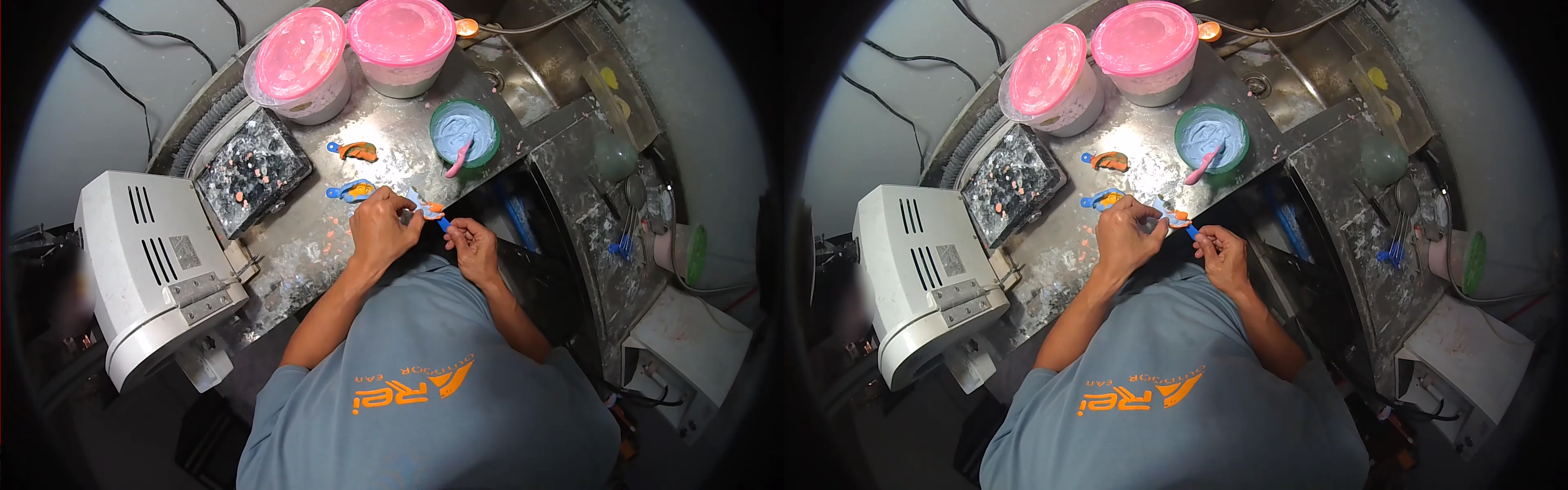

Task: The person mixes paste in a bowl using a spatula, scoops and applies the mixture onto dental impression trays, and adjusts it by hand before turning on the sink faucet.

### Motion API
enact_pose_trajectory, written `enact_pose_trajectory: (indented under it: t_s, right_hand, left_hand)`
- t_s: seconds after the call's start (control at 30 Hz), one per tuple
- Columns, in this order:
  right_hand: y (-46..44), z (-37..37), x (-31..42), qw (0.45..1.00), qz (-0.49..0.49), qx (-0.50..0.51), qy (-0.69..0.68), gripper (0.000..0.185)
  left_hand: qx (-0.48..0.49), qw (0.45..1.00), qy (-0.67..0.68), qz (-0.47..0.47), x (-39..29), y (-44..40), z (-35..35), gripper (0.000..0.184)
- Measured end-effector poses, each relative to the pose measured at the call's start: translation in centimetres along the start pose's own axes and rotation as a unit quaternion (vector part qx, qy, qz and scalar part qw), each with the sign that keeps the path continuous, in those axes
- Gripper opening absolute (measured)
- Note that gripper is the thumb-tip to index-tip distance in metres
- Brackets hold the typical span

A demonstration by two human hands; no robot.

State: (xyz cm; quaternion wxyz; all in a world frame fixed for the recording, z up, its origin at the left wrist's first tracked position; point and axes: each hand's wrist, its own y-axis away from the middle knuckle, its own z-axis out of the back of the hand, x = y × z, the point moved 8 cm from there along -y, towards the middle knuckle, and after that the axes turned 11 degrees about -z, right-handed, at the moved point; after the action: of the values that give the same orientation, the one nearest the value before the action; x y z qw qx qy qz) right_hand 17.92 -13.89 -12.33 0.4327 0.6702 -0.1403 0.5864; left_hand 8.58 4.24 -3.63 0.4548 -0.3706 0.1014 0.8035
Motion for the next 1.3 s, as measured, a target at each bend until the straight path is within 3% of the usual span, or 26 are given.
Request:
enact_pose_trajectory:
  t_s: [0.7, 0.9, 1.13, 1.3]
  right_hand:
    - [-0.2, -0.5, 0.0, 1.000, 0.000, 0.018, 0.004, 0.014]
    - [-0.3, -1.0, 0.0, 0.999, -0.021, 0.039, -0.007, 0.015]
    - [-0.7, -1.0, -0.2, 0.997, -0.041, 0.061, -0.011, 0.015]
    - [-1.0, -0.8, -0.4, 0.996, -0.038, 0.073, -0.020, 0.014]
  left_hand:
    - [0.036, 0.995, -0.088, 0.007, 0.1, -0.1, 0.2, 0.020]
    - [0.024, 0.998, -0.055, 0.013, 0.8, -0.2, 1.0, 0.018]
    - [0.056, 0.982, 0.127, 0.129, 4.5, -0.7, 1.3, 0.016]
    - [0.066, 0.908, 0.363, 0.197, 5.8, -0.9, 0.1, 0.015]
